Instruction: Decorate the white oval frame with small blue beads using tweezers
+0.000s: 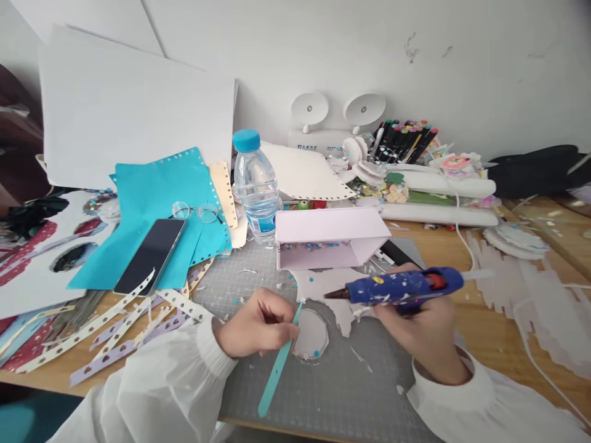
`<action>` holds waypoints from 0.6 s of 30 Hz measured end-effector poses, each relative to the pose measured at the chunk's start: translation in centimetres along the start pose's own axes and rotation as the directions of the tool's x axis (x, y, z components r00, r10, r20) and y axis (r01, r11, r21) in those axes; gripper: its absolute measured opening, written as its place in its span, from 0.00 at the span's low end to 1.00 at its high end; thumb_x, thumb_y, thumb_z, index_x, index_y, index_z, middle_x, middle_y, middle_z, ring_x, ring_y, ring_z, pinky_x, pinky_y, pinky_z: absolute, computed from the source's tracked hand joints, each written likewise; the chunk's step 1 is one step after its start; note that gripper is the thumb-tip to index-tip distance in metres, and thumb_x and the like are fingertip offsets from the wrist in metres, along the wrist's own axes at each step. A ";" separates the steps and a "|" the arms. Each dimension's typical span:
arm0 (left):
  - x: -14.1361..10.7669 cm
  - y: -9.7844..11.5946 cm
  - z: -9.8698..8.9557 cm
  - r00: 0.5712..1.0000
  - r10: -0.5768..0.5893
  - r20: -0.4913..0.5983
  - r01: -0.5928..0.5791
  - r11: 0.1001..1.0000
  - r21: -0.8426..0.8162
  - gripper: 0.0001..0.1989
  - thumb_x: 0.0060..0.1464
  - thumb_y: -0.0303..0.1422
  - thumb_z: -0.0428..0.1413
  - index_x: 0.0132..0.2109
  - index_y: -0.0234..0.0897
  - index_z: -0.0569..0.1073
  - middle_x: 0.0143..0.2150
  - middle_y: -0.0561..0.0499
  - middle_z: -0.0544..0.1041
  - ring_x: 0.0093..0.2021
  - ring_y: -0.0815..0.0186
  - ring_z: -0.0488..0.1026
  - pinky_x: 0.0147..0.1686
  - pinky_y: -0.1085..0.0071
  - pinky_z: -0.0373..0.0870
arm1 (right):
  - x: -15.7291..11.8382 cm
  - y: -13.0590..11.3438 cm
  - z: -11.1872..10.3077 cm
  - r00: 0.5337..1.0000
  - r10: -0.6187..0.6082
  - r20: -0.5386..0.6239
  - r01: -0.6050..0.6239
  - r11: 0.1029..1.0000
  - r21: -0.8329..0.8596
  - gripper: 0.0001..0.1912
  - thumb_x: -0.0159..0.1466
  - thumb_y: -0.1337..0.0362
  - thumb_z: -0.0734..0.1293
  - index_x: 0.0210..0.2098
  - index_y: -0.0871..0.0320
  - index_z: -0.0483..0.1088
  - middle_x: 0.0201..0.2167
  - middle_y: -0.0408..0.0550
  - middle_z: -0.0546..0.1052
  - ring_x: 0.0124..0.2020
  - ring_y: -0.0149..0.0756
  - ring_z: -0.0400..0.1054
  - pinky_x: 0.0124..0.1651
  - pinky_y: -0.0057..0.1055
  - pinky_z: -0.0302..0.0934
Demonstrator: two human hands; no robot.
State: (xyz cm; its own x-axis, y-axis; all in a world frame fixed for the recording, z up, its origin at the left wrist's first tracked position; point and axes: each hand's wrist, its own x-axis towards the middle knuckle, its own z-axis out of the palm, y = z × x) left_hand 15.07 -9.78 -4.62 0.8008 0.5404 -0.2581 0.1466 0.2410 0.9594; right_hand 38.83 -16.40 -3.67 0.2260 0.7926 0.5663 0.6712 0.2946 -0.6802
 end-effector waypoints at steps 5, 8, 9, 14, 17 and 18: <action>-0.2 -0.1 0.1 0.999 -0.020 0.043 0.020 1.000 0.014 0.21 0.45 0.35 0.56 0.13 0.38 0.55 0.09 0.57 0.56 0.11 0.77 0.51 0.12 0.75 0.44 | -1.6 0.8 0.8 0.996 -0.005 0.088 0.002 0.999 0.042 0.08 0.51 0.70 0.68 0.28 0.54 0.64 0.17 0.38 0.68 0.17 0.33 0.64 0.18 0.27 0.58; -0.2 -0.2 0.2 0.998 -0.011 0.063 0.009 0.999 0.033 0.20 0.44 0.34 0.55 0.14 0.38 0.54 0.10 0.57 0.55 0.14 0.75 0.51 0.15 0.74 0.46 | -1.9 1.0 0.9 0.992 0.001 0.125 -0.006 0.999 0.039 0.08 0.53 0.70 0.67 0.29 0.54 0.64 0.18 0.38 0.68 0.18 0.33 0.65 0.20 0.27 0.60; -0.2 -0.2 0.2 0.998 -0.008 0.068 0.006 0.999 0.039 0.20 0.44 0.34 0.55 0.14 0.38 0.54 0.11 0.57 0.55 0.14 0.75 0.51 0.15 0.73 0.47 | -1.9 1.0 0.9 0.991 0.002 0.134 -0.008 0.999 0.041 0.08 0.53 0.70 0.67 0.28 0.54 0.64 0.18 0.38 0.68 0.19 0.33 0.65 0.20 0.27 0.60; -0.2 -0.2 0.2 0.995 0.000 0.097 -0.007 0.997 0.074 0.20 0.44 0.33 0.55 0.14 0.38 0.53 0.12 0.56 0.56 0.16 0.74 0.52 0.17 0.72 0.48 | -1.8 0.6 0.9 0.991 0.013 0.130 -0.021 0.998 0.054 0.09 0.53 0.71 0.67 0.28 0.53 0.63 0.17 0.36 0.66 0.18 0.31 0.63 0.20 0.26 0.59; -0.3 -0.2 0.2 0.994 0.011 0.105 -0.019 0.997 0.079 0.19 0.44 0.31 0.54 0.14 0.38 0.52 0.13 0.56 0.54 0.16 0.74 0.50 0.17 0.71 0.47 | -1.9 0.5 0.8 0.990 0.030 0.140 -0.038 0.998 0.049 0.09 0.53 0.71 0.68 0.28 0.53 0.63 0.18 0.36 0.66 0.18 0.30 0.63 0.21 0.26 0.59; -0.3 -0.3 0.2 0.994 0.017 0.106 -0.025 0.997 0.074 0.19 0.44 0.30 0.53 0.14 0.38 0.52 0.13 0.57 0.54 0.16 0.75 0.49 0.17 0.71 0.46 | -1.9 0.5 0.8 0.989 0.038 0.141 -0.045 0.998 0.048 0.09 0.53 0.71 0.68 0.28 0.53 0.63 0.18 0.36 0.66 0.18 0.30 0.62 0.21 0.26 0.58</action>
State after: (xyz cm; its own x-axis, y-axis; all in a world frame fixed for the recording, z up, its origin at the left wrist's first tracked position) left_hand 14.92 -10.14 -4.78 0.8602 0.4557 -0.2287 0.1696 0.1672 0.9712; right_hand 38.19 -17.34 -5.43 0.1497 0.8707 0.4685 0.6254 0.2837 -0.7269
